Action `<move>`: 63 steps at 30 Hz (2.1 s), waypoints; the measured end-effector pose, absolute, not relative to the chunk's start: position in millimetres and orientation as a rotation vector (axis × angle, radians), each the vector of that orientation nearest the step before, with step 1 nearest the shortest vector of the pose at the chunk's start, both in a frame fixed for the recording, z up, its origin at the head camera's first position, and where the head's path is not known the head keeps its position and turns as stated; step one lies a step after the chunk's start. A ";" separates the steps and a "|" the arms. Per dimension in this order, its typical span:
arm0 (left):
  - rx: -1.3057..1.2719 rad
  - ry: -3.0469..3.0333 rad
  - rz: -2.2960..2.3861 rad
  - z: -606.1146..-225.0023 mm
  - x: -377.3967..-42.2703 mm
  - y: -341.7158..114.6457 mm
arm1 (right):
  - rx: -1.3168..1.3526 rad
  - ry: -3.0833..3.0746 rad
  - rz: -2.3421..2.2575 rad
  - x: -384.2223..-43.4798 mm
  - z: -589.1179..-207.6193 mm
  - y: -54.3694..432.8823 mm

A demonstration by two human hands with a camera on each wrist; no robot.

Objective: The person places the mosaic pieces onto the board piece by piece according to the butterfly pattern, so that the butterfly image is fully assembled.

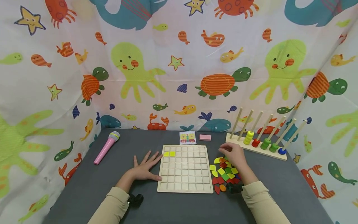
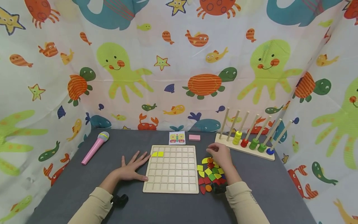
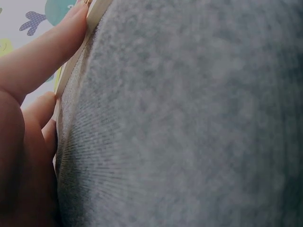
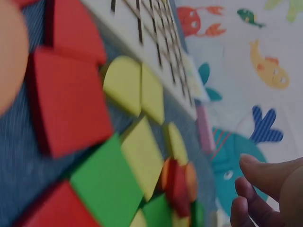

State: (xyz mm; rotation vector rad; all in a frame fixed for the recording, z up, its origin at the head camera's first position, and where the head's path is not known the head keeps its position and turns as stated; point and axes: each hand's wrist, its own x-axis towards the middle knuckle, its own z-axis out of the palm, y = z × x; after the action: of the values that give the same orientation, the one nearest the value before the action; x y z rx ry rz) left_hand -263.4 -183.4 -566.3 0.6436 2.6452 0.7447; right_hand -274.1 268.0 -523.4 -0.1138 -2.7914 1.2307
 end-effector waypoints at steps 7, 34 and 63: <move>0.609 2.651 0.729 -566.2 -265.2 -181.2 | -0.318 -2.870 1.087 -278.8 -538.0 285.6; 0.636 2.654 0.746 -564.9 -262.8 -183.3 | -0.322 -3.025 1.212 -294.0 -526.9 298.6; 0.523 2.654 0.663 -567.9 -268.0 -182.5 | 0.103 -2.798 1.637 -292.6 -497.7 191.9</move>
State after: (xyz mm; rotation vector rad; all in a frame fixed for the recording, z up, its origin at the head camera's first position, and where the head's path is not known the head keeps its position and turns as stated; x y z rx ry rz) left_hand -268.0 -182.5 -567.9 0.5225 2.6540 0.6625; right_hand -292.6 191.9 -497.7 0.1035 -2.7985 1.6368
